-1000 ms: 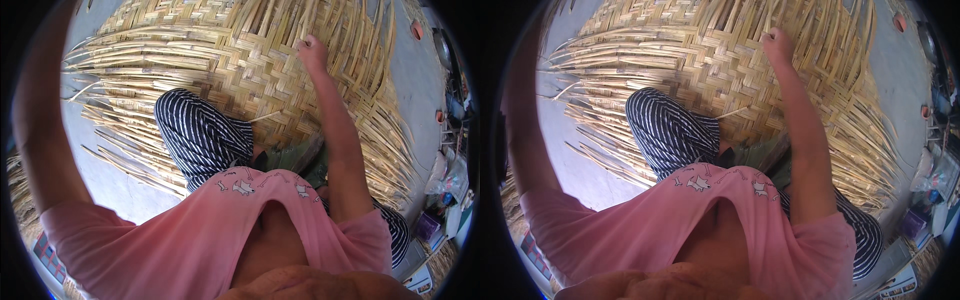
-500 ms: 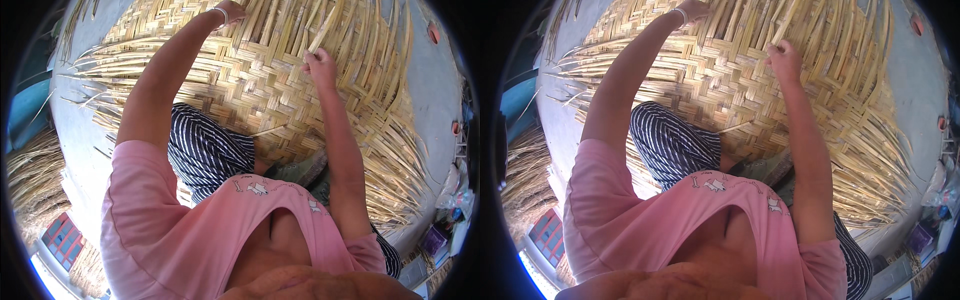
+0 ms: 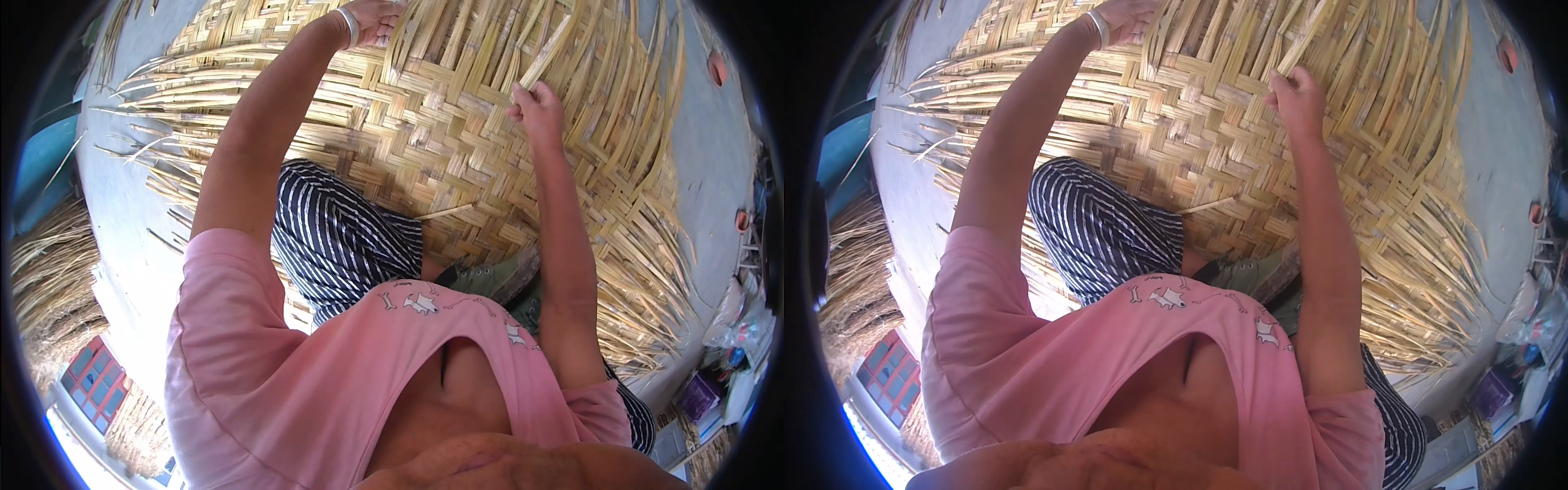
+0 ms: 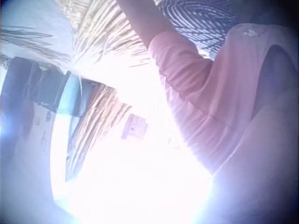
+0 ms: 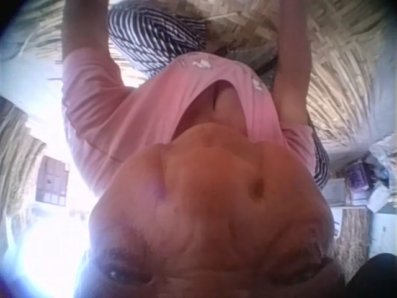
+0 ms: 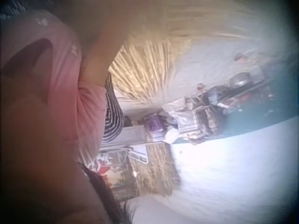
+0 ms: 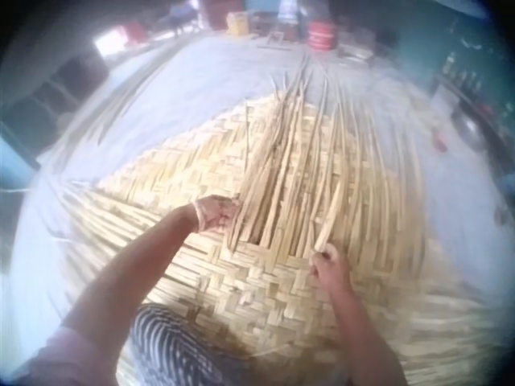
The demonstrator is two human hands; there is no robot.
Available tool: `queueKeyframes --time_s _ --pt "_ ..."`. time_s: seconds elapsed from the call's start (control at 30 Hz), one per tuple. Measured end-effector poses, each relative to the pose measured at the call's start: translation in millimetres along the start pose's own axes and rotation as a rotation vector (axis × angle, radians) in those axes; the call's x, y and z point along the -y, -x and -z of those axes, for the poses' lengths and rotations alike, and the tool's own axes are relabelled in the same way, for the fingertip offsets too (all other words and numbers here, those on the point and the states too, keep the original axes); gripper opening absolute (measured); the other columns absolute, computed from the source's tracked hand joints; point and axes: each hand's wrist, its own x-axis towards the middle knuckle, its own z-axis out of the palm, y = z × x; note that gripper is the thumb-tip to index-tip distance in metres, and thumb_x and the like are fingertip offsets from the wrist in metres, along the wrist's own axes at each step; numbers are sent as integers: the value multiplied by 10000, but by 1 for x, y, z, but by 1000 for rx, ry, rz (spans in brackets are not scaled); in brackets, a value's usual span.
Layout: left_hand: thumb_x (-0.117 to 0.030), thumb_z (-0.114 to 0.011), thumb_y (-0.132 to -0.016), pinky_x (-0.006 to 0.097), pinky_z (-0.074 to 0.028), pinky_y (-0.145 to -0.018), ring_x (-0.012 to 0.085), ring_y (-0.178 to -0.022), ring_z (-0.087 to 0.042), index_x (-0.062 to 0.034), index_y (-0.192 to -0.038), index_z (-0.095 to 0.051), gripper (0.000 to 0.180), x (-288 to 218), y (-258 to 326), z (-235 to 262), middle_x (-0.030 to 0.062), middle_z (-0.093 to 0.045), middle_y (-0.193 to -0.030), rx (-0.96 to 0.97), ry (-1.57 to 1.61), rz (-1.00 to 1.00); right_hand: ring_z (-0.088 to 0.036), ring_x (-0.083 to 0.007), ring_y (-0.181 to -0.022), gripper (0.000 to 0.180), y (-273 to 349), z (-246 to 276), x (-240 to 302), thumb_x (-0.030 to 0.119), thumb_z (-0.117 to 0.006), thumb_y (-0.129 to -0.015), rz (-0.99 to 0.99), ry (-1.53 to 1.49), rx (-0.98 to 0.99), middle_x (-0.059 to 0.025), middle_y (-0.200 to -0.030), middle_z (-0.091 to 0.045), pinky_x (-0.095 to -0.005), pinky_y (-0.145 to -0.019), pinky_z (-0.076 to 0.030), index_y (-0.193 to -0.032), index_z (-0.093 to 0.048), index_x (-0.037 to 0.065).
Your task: The person weaves a large flat basket by hand, interlacing dried palm fronds in an over-under pattern. They repeatedly pick up new fronds, thread them through the existing weave, and press the strands down to tighten the structure.
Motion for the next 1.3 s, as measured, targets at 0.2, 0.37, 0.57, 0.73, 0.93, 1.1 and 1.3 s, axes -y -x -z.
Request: queueKeyframes --time_s 0.2,0.37,0.57,0.73,0.93,1.1,1.3 --pt "-103 -608 -924 398 -552 -686 193 -754 -653 -6 -1227 -561 322 39 -25 36 73 -660 -894 -135 -98 -189 -625 -113 -547 322 1 -8 -1 230 -691 -889 25 -35 37 -53 -648 -610 -251 -487 -481 -725 -506 24" --pt "-128 -587 -937 329 -532 -634 259 -823 -669 29 -1264 -544 365 35 -22 14 170 -678 -1001 -258 264 -176 -609 -111 -541 323 3 -4 2 237 -684 -892 17 24 28 -59 -652 -615 -260 -504 -484 -731 -506 20" --pt "-141 -556 -919 325 -556 -777 263 -1026 -648 -15 -1275 -534 378 8 -1 -17 204 -624 -1223 -141 -608 -180 -600 -103 -549 319 0 -3 -4 227 -682 -893 18 -4 33 -57 -655 -617 -260 -503 -482 -728 -498 25" --pt "-183 -599 -893 352 -548 -765 272 -947 -661 -46 -1147 -600 288 1 -5 -6 192 -656 -1097 -57 -530 -159 -595 -97 -547 316 -1 -5 -6 215 -684 -893 11 -64 41 -50 -650 -615 -252 -500 -481 -725 -493 28" --pt "-233 -650 -863 385 -537 -751 283 -853 -677 -83 -994 -680 201 7 -7 -30 178 -694 -946 -420 -739 -255 -596 -93 -548 315 -2 -4 -6 214 -688 -890 4 -35 39 -46 -640 -609 -247 -492 -469 -721 -497 28" --pt "-286 -616 -865 429 -533 -742 350 -838 -675 -81 -956 -671 231 -3 18 -85 206 -687 -873 -711 -1034 -231 -598 -91 -545 320 4 -3 3 227 -688 -886 5 -18 29 -44 -645 -609 -248 -497 -453 -713 -499 35" --pt "-260 -546 -884 494 -531 -737 410 -875 -647 -111 -993 -623 200 21 9 -75 225 -624 -1080 -771 -1363 -408 -662 -125 -585 285 4 -1 13 269 -659 -892 24 237 78 -43 -678 -618 -269 -515 -460 -778 -551 32"
